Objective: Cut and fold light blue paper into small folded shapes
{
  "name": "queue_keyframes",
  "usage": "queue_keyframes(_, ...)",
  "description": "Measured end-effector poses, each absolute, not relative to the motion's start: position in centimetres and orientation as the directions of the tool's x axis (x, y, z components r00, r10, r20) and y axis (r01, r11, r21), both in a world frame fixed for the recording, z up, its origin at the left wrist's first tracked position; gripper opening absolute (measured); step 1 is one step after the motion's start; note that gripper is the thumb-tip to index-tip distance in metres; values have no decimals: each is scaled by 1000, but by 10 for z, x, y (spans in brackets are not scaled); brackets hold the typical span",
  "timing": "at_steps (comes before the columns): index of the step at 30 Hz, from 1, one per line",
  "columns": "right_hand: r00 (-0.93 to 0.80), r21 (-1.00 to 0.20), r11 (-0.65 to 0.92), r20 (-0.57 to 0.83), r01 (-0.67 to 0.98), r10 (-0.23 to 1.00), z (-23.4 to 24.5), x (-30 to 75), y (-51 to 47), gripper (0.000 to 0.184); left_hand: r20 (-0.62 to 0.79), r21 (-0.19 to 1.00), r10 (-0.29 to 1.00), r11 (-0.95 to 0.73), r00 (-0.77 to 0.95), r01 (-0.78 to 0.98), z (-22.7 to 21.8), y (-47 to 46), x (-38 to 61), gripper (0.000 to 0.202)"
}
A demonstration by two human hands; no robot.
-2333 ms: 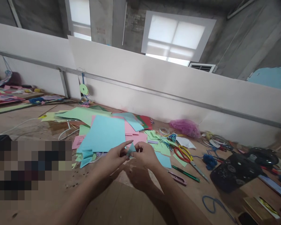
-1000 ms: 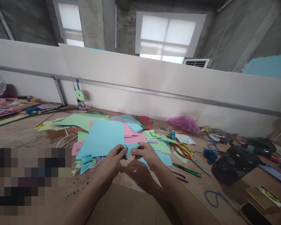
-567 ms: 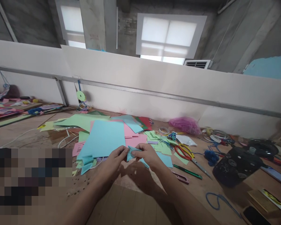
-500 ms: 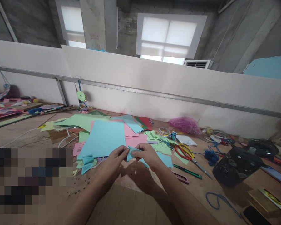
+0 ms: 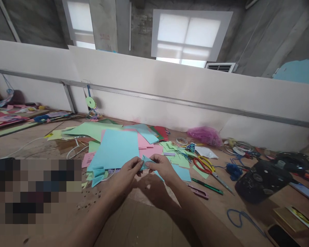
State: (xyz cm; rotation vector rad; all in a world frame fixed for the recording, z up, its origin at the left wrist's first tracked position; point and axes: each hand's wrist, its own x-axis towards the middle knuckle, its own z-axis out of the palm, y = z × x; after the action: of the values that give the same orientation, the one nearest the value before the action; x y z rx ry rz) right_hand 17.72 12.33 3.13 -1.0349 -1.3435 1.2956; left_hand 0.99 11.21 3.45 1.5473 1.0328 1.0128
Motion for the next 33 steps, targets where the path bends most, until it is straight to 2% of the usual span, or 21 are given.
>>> queue_keyframes(6,-133,-992,125,128,-34,983,32,179,124,28,129,934,935,-226,331,276,31,111,10,29)
queue_keyframes(13,-113,-976,202,193,83,975,29,179,126,24,136,913,919,-261,370,312,33,110,12,28)
queue_keyframes(21,-209,-994,69,50,81,977,26,182,126,28,149,928,938,-242,314,283,29,116,6,29)
queue_keyframes(25,-182,-998,64,59,19,981,22,179,126,29,154,958,948,-212,278,195,29,116,9,27)
queue_keyframes(30,-222,-997,51,37,59,974,23,175,122,26,178,955,956,-225,233,193,31,118,10,27)
queue_keyframes(33,-182,-999,35,33,10,983,24,172,120,28,177,969,960,-209,218,133,30,120,10,28)
